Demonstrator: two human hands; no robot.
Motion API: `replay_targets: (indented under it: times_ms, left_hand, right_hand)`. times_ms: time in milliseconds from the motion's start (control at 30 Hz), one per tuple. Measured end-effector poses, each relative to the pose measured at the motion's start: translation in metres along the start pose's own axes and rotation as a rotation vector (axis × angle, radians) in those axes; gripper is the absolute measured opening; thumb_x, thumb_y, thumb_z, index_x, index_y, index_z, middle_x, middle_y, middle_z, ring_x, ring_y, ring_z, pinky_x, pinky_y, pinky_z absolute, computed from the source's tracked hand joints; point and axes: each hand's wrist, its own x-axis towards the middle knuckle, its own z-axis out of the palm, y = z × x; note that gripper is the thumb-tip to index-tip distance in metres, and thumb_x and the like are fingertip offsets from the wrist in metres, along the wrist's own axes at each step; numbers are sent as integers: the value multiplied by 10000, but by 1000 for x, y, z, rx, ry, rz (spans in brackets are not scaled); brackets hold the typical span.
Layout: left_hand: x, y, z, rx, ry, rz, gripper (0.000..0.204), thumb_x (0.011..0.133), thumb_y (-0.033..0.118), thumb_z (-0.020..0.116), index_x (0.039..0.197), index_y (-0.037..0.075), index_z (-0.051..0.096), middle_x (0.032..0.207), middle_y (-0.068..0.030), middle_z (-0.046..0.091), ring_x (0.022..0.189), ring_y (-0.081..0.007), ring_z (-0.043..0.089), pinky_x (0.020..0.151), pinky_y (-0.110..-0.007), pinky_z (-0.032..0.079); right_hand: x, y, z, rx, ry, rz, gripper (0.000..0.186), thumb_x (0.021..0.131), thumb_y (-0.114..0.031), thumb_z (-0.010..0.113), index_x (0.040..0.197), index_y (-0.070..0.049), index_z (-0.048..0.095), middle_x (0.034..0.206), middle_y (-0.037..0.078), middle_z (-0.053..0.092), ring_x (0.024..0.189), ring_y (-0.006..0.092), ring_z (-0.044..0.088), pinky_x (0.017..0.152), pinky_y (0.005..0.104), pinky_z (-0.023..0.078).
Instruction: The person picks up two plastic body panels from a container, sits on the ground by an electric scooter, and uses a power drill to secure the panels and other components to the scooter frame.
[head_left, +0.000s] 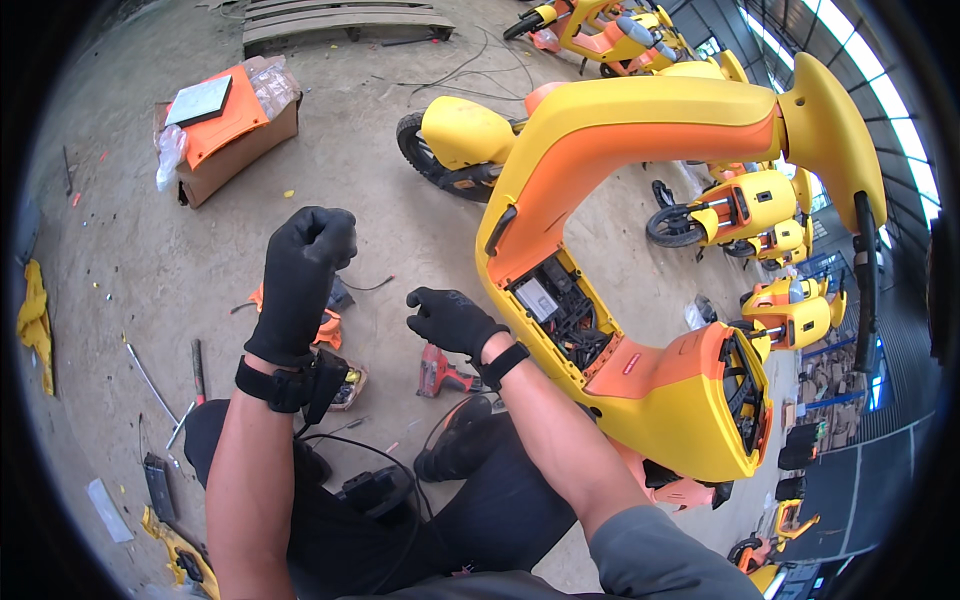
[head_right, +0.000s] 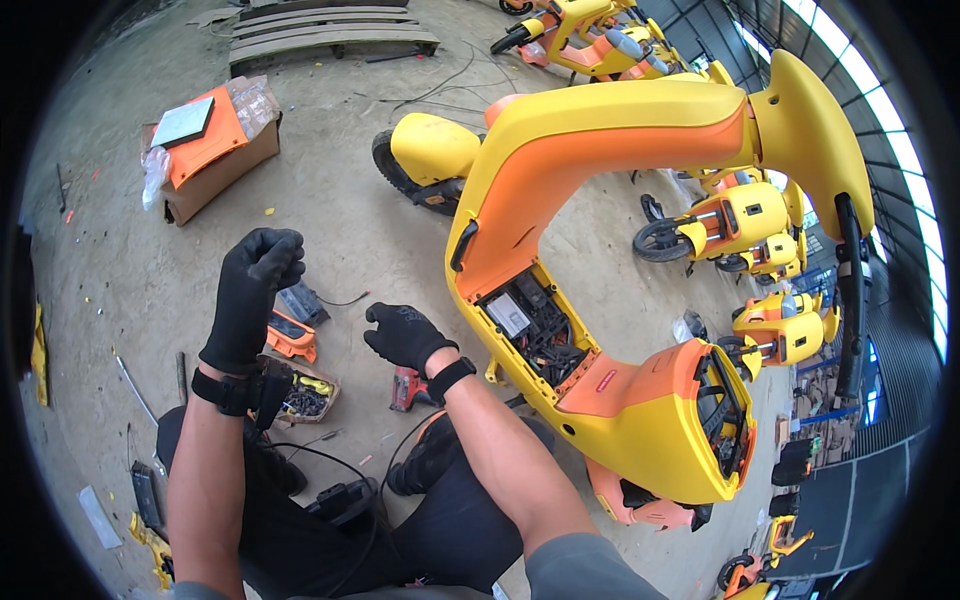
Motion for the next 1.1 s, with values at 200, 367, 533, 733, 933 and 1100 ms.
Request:
replay_targets:
  times_ms: [200, 367, 533, 733, 933, 1100]
  left_hand:
    - [0, 0, 0, -6, 13, 0, 218, 916, 216, 590, 1015, 28, 641, 881, -27, 640, 778, -108, 601, 751, -265, 492]
    - [0, 0, 1, -5, 12, -6, 215, 918, 217, 590, 1012, 31, 641, 878, -24, 638, 777, -106, 598, 751, -265, 491]
    - [0, -1, 0, -5, 6, 0, 210, 918, 215, 590, 1006, 31, 640, 874, -20, 634, 774, -101, 593, 750, -261, 489]
    - [1, -2, 0, -9, 5, 5, 210, 916, 214, 592, 1005, 30, 640, 869, -20, 634, 773, -102, 593, 749, -262, 489]
    - [-1, 1, 0, 4, 15, -1, 217, 915, 218, 591, 1006, 28, 640, 871, -23, 634, 777, -110, 599, 755, -268, 491]
    - [0, 1, 1, 17, 1, -3, 222, 913, 225, 591, 996, 24, 636, 875, -31, 630, 781, -121, 601, 765, -271, 492]
  right_hand:
    - [0, -2, 0, 3, -9, 10, 379, 851, -226, 611, 1174, -29, 579, 894, 165, 687, 805, 288, 665, 757, 384, 516]
    - [3, 9, 7, -12, 53, -60, 380, 827, -238, 613, 1136, -19, 584, 784, 158, 683, 759, 293, 669, 722, 392, 517]
    - [5, 10, 9, -53, 92, -96, 385, 822, -252, 621, 1126, -18, 587, 823, 176, 678, 813, 327, 654, 741, 402, 512]
    - [4, 9, 8, -40, 82, -91, 381, 824, -245, 618, 1128, -20, 584, 800, 169, 678, 783, 312, 661, 728, 402, 512]
    - [3, 3, 6, -11, 56, -69, 368, 828, -222, 604, 1133, -18, 582, 765, 154, 679, 728, 280, 670, 714, 390, 515]
    - [2, 6, 7, -24, 82, -76, 365, 829, -222, 595, 1133, -19, 583, 778, 155, 678, 735, 277, 670, 719, 385, 517]
